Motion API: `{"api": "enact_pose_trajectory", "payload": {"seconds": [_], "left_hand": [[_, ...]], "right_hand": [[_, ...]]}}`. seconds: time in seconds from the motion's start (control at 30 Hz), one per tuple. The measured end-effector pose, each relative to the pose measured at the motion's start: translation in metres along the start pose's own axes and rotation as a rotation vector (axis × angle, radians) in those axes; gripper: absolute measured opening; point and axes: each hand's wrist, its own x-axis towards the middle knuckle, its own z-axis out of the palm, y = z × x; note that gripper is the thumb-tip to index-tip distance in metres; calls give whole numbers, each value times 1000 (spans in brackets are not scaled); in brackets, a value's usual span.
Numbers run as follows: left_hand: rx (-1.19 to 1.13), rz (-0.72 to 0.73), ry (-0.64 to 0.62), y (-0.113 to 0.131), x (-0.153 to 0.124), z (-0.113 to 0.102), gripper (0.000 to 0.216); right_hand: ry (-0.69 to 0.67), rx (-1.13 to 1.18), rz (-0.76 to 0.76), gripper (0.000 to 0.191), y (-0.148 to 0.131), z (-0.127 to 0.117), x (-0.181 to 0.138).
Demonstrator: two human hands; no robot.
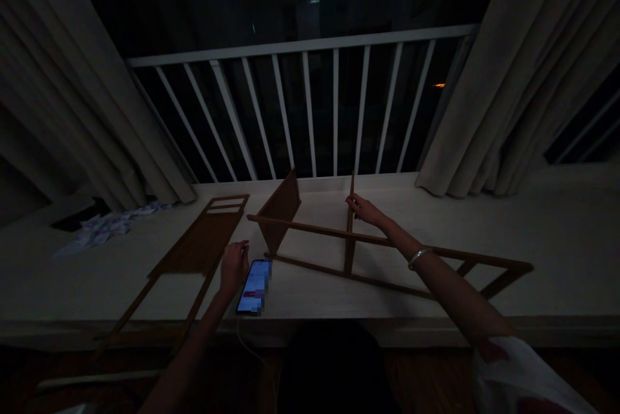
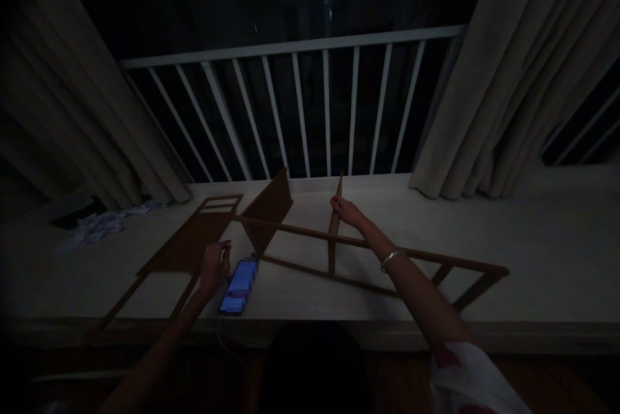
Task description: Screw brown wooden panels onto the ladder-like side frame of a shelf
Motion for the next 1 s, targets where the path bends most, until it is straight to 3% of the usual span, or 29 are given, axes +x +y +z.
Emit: {"api": "enact_pose_trajectory", "payload": {"seconds": [0.27,0.37,0.53,0.73,1.0], "left_hand": [[-190,480,104,104,22,-18,27],[-258,624,184,148,26,-16,25],[-242,861,195,204,28,-3,22],[-249,1002,189,228,30,16,21],[-344,877,217,225,27,37,23]], "right_hand": [[9,8,-26,26,-3,-3,-4],[6,9,-25,26,-1,-3,-4],[23,3,-19,25,2,-1,-2],[31,-12,-25,25,3,-2,0],[26,-4,-24,25,1,-4,-1]]}}
